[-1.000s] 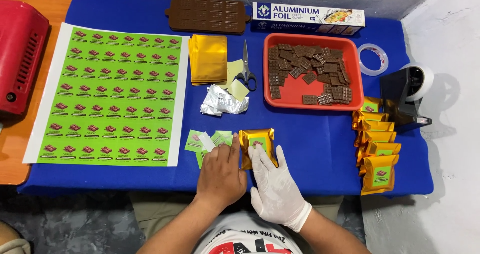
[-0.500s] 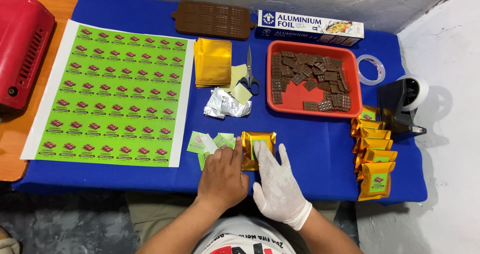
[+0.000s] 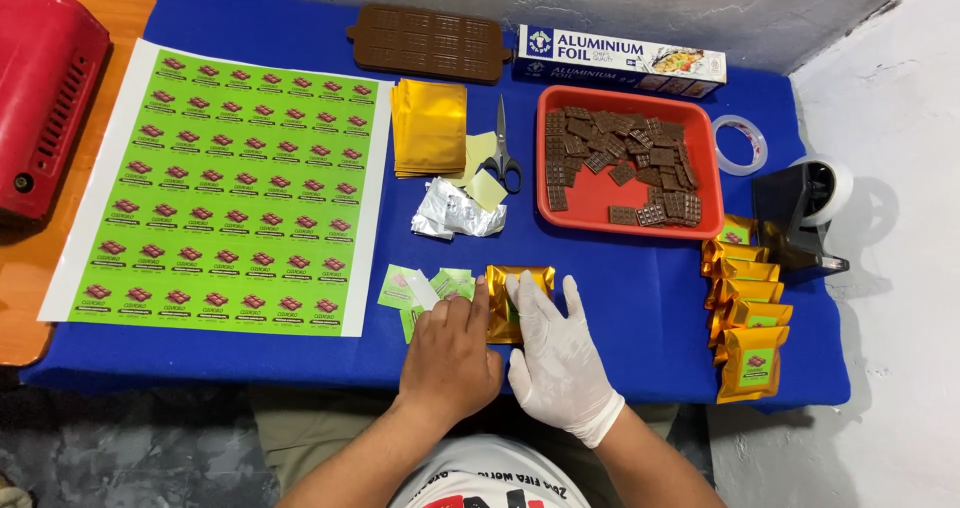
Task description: The person is labeling gold-wrapped chocolate bars by peeling stickers from a sheet and applying them to the packaging.
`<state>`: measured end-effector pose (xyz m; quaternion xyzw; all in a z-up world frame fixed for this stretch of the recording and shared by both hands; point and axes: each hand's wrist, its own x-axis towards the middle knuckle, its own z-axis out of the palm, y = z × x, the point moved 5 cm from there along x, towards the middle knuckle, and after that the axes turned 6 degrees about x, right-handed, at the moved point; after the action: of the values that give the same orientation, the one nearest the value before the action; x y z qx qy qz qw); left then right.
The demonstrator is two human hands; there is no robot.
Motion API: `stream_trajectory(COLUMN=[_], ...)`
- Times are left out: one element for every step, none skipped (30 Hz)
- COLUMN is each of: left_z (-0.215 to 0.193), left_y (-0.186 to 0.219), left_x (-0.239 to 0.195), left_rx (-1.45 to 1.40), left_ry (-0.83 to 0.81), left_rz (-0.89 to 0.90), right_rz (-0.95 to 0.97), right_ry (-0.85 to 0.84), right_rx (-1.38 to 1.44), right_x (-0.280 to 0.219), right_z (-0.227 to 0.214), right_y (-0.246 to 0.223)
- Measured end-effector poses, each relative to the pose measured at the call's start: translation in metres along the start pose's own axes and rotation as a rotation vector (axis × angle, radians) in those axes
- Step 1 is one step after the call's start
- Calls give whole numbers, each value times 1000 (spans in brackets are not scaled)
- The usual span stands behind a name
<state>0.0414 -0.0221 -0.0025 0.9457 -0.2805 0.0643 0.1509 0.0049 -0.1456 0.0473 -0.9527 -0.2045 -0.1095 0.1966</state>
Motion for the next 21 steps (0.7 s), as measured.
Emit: stream_trajectory(left_z=[0,-1,-3,-2,-2,-2,-1,0,2,0,-1,-2,-2,-3,-5,-6,-7,-9,-9,-8,-6], left_y=[0,0,0,1,1,0,0,0,0,0,0,0,0,1,1,2,2,2,2,2,3], left_x=[0,0,1,0,0,0,0,-1,-1,-1,-1,0,0,0,1,0,0,0,0,0,-2], left_rx=[-3,-10,-17,-18,-18,-18,-18,-10,-5,-6,-1,4,2,-5,-10,-10,-17,-24,-20,-27,-36], left_ry=[-2,16,34,32,36,41,41,32,23,23,32,41,42,65,90,91,84,77,82,59,36], left_rz=[-2,-1,4,5,0,-5,-3,0,1,2,6,10,6,13,27,29,30,31,34,45,47], right_rz=[0,-7,-13,-10,-4,2,3,-2,-8,-7,-7,-6,-9,-4,4,5,4,2,-1,3,1], right_ry=[-4,-18,-29,-30,-26,-22,-21,-13,-9,-9,5,18,14,-1,-11,-9,1,11,17,11,-2], right_rx=[1,-34,-70,-70,-69,-68,-68,-15,39,37,29,21,20,-16,-54,-56,-17,22,20,12,5], right_x=[0,-1,-1,-1,-1,0,-2,-3,-5,-9,-13,-17,-18,-19,-19,-21,-21,-21,-22,-22,-23], right_z=[3,7,10,10,9,9,8,6,5,6,6,6,9,12,16,15,15,14,13,14,14], right_y=[0,-1,-2,-2,-1,-1,0,0,1,-2,-3,-5,-7,-8,-9,-9,-9,-9,-10,-11,-12])
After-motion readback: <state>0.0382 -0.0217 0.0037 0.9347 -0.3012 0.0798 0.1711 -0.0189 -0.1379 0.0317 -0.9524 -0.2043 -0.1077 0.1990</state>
